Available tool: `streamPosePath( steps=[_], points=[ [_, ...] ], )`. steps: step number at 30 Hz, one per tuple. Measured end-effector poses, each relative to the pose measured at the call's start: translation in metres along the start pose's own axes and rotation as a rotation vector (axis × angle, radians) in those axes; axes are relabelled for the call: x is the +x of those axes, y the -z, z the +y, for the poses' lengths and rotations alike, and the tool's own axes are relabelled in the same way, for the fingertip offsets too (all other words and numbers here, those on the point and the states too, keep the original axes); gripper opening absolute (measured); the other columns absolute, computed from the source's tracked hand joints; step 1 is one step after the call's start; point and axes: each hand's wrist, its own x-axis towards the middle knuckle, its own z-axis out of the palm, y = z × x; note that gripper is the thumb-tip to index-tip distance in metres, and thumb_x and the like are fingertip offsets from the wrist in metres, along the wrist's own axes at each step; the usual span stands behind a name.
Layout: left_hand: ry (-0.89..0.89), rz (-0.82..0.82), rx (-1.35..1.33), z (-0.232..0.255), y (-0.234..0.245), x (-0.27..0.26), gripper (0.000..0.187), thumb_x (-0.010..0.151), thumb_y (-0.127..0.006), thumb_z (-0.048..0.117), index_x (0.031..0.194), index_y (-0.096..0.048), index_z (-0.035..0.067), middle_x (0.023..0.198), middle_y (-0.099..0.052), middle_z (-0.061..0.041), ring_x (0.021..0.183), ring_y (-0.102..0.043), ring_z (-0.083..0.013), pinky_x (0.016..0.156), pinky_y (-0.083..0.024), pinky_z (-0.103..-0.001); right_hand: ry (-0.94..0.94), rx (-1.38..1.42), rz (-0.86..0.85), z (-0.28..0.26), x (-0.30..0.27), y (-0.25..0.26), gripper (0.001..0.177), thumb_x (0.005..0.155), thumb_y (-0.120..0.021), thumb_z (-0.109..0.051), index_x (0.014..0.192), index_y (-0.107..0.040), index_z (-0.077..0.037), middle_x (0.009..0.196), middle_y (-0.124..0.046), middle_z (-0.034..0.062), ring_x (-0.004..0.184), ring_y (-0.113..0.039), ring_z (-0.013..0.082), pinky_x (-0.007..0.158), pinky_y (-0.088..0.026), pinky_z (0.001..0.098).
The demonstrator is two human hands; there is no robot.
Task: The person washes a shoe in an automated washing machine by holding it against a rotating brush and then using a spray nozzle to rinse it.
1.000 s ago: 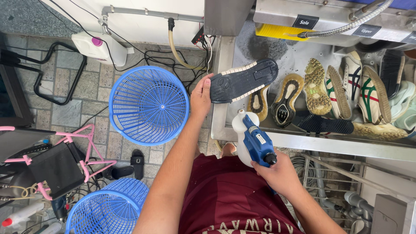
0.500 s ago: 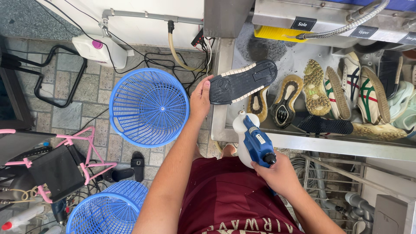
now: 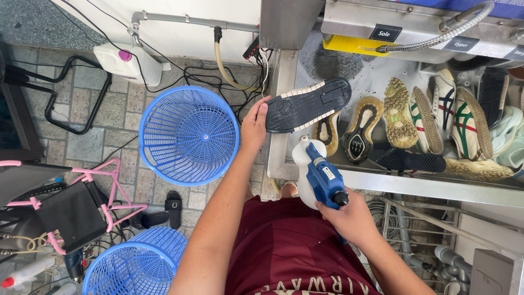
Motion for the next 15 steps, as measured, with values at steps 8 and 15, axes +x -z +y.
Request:
streamPosePath(
  steps=[8,15],
  points=[
    [0.004,0.003,-0.002,-0.0021,-0.0003,0.0002,0.039,0.108,-0.051,0.036,0.132,-0.068,0.01,0.116,-0.076,-0.011,0.105,-0.069,-0.0159,0.095,-0.052,-0.028,-0.005,-0.072,0.003,-0.0048,-0.0016,0.0011,0.018,0.08,-0.079,-0.012,0.089,-0.069,0.0,0.063,-0.07,0.0053,0.056,-0.064,0.0114,0.055,-0.052,0.0282],
    [0.008,-0.001,-0.008,0.0004,0.0,0.0002,0.039,0.108,-0.05,0.036,0.132,-0.068,0.011,0.116,-0.076,-0.01,0.105,-0.07,-0.0167,0.095,-0.053,-0.029,-0.021,-0.08,0.002,-0.0046,-0.0048,0.0006,0.018,0.079,-0.079,-0.012,0.087,-0.067,-0.001,0.06,-0.068,0.0044,0.054,-0.062,0.0112,0.054,-0.05,0.0286]
  ],
)
